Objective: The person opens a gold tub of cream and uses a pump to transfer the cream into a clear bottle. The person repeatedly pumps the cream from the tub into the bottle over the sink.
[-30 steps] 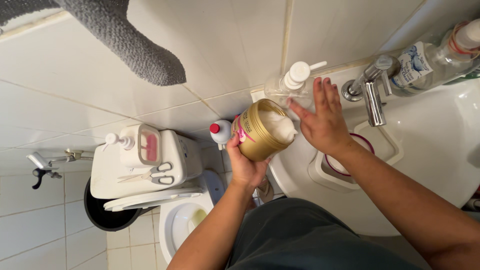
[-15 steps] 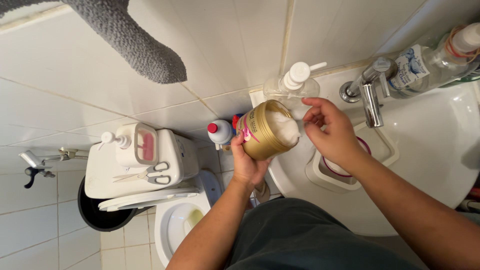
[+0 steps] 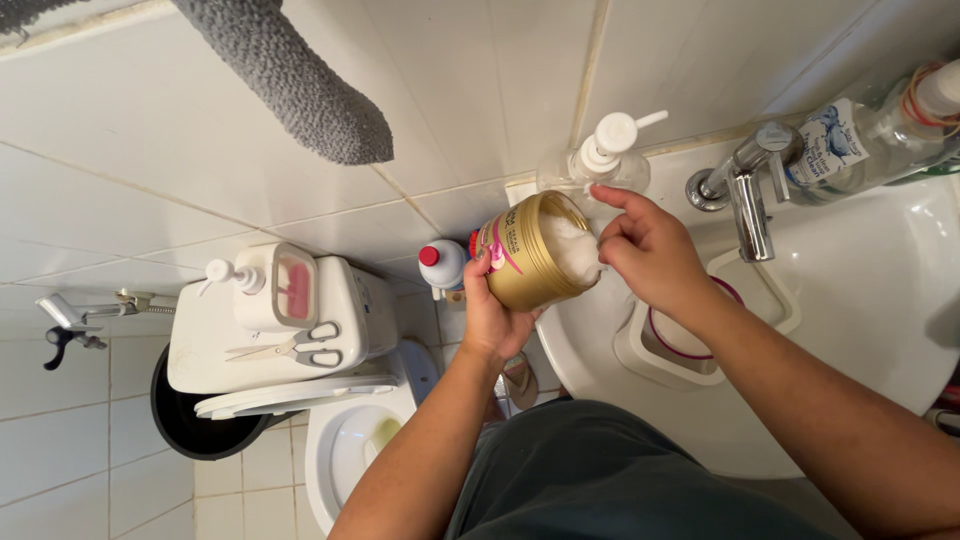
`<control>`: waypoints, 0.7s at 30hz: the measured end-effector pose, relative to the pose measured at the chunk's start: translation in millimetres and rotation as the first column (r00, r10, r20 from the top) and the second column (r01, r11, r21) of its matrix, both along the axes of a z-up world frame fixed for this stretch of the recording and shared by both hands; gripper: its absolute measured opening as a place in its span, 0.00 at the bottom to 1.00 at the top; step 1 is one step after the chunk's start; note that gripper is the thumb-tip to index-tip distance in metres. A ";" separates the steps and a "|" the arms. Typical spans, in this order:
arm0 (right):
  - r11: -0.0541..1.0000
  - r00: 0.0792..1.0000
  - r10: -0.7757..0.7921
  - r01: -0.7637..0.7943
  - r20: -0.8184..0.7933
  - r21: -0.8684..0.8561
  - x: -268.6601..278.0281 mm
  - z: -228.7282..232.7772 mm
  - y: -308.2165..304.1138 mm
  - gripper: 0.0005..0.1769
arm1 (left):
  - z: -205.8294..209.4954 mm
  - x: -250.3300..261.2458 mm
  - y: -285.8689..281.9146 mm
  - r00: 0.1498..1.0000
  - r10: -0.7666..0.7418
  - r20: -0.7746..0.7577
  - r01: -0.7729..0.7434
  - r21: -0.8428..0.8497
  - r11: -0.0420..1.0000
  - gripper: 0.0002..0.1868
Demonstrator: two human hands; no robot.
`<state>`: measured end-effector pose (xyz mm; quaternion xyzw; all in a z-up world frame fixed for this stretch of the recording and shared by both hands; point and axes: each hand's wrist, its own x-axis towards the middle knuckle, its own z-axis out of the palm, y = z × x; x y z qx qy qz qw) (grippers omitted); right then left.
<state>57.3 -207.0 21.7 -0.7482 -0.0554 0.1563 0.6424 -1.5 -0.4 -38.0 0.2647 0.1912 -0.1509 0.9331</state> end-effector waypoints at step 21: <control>0.875 0.878 0.455 -0.408 0.150 -0.261 14.8 23.8 -16.1 0.29 | 8.9 3.0 16.2 0.995 -0.093 -0.047 0.092 -0.017 0.996 0.42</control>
